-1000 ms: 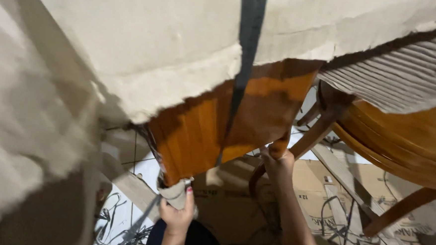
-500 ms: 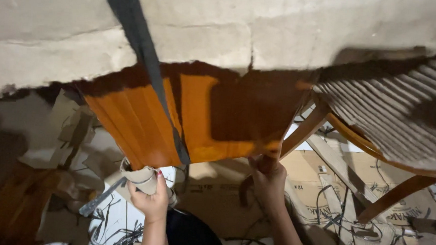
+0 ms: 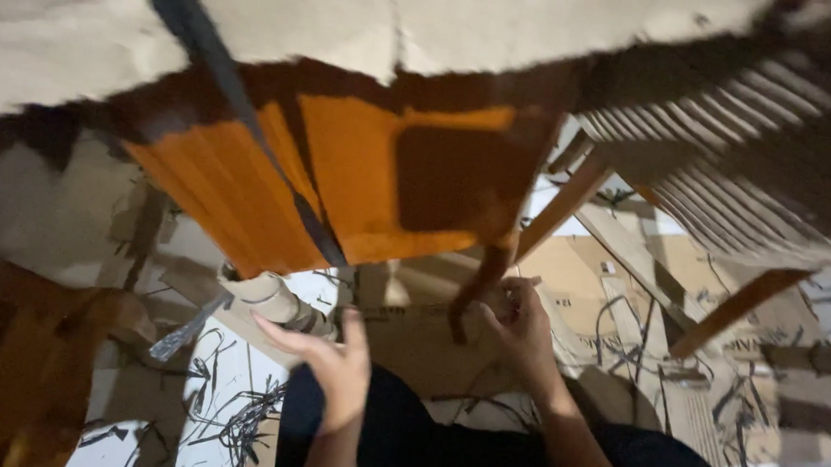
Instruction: The person wraps pieces of cardboard or paper around the legs of wooden chairs and a table, securing the wrapping with thin black strips of material.
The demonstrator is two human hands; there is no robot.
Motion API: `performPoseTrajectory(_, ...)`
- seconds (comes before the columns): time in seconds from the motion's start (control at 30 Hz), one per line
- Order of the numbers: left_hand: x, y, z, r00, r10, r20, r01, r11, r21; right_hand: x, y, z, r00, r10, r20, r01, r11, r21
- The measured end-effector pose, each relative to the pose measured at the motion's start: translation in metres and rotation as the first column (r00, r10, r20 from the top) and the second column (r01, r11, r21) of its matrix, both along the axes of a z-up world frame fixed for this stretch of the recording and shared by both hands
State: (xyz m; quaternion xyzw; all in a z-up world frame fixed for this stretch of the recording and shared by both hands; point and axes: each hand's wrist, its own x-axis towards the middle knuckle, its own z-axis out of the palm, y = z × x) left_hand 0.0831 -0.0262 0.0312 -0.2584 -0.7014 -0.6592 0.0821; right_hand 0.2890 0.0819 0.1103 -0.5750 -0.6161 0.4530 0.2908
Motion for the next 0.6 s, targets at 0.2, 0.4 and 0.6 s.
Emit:
performPoseTrajectory(0.2,0.072,-0.003,-0.048,0.939,-0.295,-0.175,0.28,0.954,-0.108,0.107,0.013,-0.155,0.95,0.176,0.258,-0.212,0.97,0.12)
performPoseTrajectory(0.4,0.128,0.001,-0.047,0.394,-0.747,0.536,0.775,-0.044,-0.631,0.161,-0.004,-0.2,0.775,0.492,0.396,-0.433,0.87,-0.235)
performPoseTrajectory(0.6,0.157,-0.018,-0.199,0.205,-0.947,0.249,0.493,-0.12,-0.862,0.162,0.022,-0.26,0.561,0.553,0.616,-0.545,0.807,-0.229)
